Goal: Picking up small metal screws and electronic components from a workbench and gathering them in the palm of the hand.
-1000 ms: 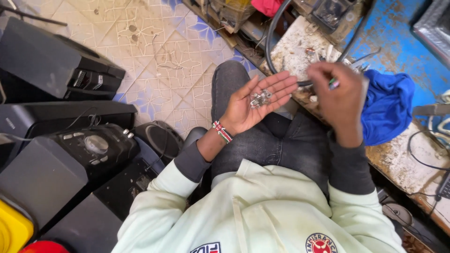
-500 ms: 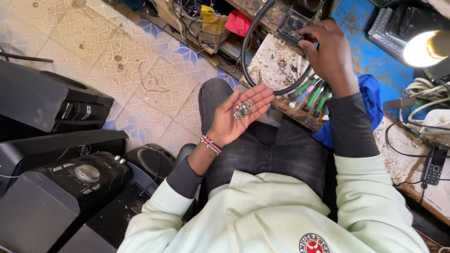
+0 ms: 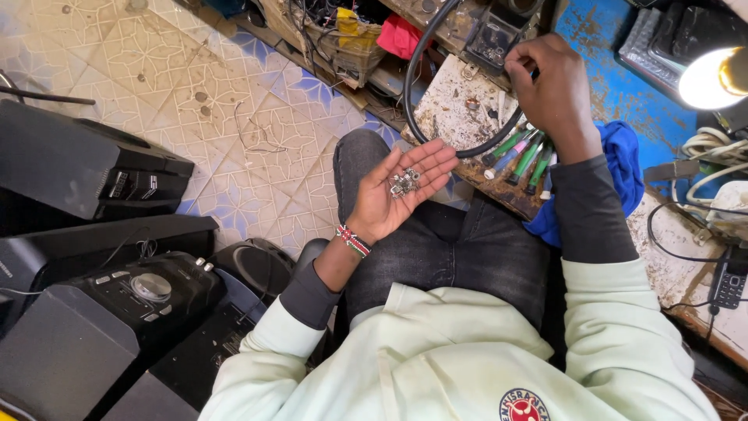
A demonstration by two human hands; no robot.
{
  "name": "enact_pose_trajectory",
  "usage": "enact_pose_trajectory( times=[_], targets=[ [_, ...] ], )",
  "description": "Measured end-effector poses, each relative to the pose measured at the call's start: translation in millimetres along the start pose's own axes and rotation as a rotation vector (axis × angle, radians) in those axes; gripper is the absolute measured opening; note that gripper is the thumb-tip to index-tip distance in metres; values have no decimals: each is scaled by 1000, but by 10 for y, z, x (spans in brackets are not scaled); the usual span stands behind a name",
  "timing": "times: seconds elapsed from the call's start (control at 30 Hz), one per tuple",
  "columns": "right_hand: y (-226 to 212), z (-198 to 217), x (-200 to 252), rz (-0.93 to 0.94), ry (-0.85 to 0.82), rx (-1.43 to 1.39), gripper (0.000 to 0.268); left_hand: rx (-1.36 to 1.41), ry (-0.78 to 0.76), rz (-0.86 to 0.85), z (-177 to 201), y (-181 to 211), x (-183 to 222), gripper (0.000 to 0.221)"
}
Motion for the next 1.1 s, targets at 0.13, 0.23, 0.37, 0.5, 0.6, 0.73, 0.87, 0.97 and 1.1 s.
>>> enact_pose_trajectory(
  times=[0.13,0.23,0.37,0.5,0.6,0.73,0.87,0.97,1.1],
  targets=[
    [-51,23,-19,-26,-9,12,2,1,7,7,17,-4,1,67],
    [-82,-21,2,15,-23,25,27,-5,-4,-1,23,-2,1,68],
    [-84,55,-24,26,57,15,7,9,1,2,50,-1,-11,67],
    [278,218,118,5,138,105,12,26,11,-3,89,4,-15,66],
    [423,170,189,-3,124,172,11,40,12,4,96,2,-20,64],
    [318,36,183,-36,65,187,9,30,11,-3,61,8,-10,64],
    [259,64,168,33,44,111,9,-3,27,-15,85,28,-2,63],
    [15,176,24,90,52,78,15,7,41,-7,99,6,-13,61],
    [-329,-78,-132,303,-64,51,35,27,67,17,126,-16,-24,62]
  ],
)
Point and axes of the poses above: each hand's wrist, its own x-axis away from the middle knuckle, its own z-axis out of the back of the hand, y = z × x, the point moved 9 cm from there along -x, towards the middle knuckle, and after that the axes turned 8 degrees about y, right-handed, at the moved point
